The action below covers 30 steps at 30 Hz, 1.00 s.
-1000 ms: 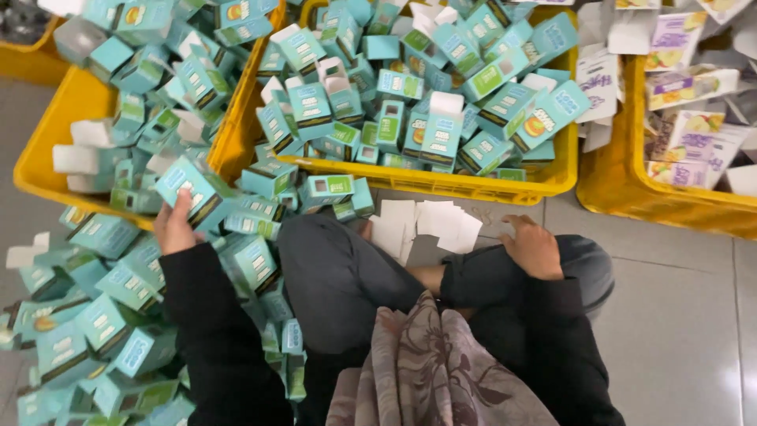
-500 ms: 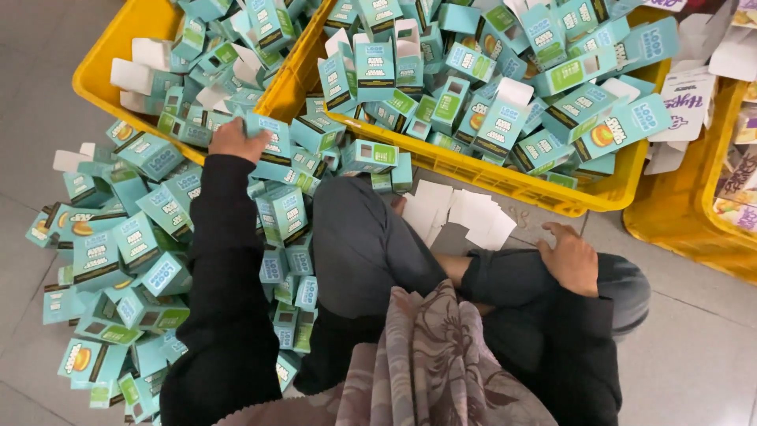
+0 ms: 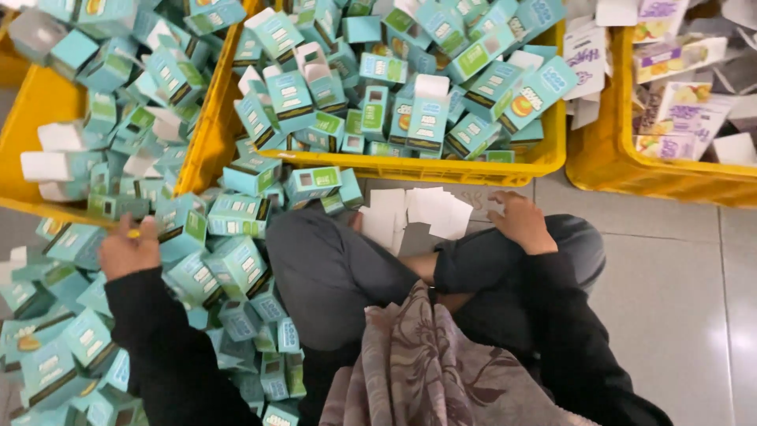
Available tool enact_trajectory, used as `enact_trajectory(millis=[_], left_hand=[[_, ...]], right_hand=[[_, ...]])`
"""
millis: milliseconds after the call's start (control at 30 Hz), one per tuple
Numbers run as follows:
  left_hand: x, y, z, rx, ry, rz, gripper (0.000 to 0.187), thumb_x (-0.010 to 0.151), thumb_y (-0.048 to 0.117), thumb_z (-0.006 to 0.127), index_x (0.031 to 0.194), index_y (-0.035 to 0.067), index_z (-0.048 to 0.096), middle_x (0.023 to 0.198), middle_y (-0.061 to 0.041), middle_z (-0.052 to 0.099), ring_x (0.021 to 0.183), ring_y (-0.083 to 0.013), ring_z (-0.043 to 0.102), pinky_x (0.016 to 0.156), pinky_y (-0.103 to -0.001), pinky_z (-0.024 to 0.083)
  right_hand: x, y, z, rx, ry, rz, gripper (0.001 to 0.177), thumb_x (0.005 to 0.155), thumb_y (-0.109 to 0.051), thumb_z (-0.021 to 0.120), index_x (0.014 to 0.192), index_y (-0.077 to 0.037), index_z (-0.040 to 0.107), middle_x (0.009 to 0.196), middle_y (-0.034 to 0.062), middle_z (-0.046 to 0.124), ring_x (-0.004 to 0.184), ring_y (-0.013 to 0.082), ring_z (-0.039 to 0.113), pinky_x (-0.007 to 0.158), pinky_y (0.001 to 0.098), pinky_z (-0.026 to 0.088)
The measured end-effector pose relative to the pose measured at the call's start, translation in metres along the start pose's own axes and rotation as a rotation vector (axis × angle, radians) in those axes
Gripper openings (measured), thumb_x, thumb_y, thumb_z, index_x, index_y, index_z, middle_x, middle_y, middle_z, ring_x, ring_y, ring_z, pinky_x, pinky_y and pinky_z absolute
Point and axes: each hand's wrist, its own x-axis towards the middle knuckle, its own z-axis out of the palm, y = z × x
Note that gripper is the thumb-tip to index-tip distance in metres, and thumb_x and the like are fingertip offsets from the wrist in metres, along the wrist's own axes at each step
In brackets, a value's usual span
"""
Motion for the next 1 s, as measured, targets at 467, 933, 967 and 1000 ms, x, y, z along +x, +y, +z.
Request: enact_trajectory(millis=[467, 933, 967, 1000], left_hand=[[-0.050, 0.282, 0.013, -0.671, 0.337, 0.220, 0.024, 0.098, 0.013, 0.077, 0.118, 0.002, 0.073, 0.123, -0.018, 0.065, 0.115, -0.0452, 0.063, 0.099, -0.055, 0.050], [-0.069, 0.308, 0.053, -0.637, 0.072, 0.229, 0.023, 0.104, 0.026, 0.068, 0.121, 0.010, 0.069, 0.121, -0.015, 0.060, 0.109, -0.0429, 0.068, 0.087, -0.065, 0.056], [-0.069, 0.307, 0.054, -0.636, 0.066, 0.223, 0.023, 0.103, 0.024, 0.069, 0.121, 0.009, 0.069, 0.121, -0.015, 0.061, 0.108, -0.0443, 0.068, 0.085, -0.065, 0.056], [-0.070, 0.305, 0.055, -0.634, 0.061, 0.215, 0.024, 0.102, 0.023, 0.070, 0.121, 0.009, 0.070, 0.120, -0.015, 0.062, 0.108, -0.0457, 0.068, 0.083, -0.065, 0.055]], right_hand=[[0.166, 0.005, 0.015, 0.771, 0.400, 0.434, 0.081, 0.092, -0.069, 0.074, 0.134, -0.003, 0.053, 0.102, 0.0160, 0.074, 0.087, 0.0317, 0.073, 0.078, 0.0454, 0.060], [0.195, 0.020, 0.056, 1.359, 0.391, 0.553, 0.085, 0.088, -0.012, 0.087, 0.154, 0.008, 0.037, 0.141, 0.0242, 0.045, 0.066, 0.0162, 0.065, 0.049, 0.0288, 0.059], [0.178, 0.012, 0.042, 1.376, 0.410, 0.487, 0.084, 0.087, -0.004, 0.084, 0.154, 0.008, 0.035, 0.143, 0.0256, 0.042, 0.077, 0.0177, 0.062, 0.057, 0.0315, 0.057], [0.161, 0.003, 0.028, 1.392, 0.424, 0.419, 0.084, 0.086, 0.004, 0.082, 0.154, 0.008, 0.033, 0.145, 0.0272, 0.039, 0.088, 0.0192, 0.059, 0.066, 0.0342, 0.055]])
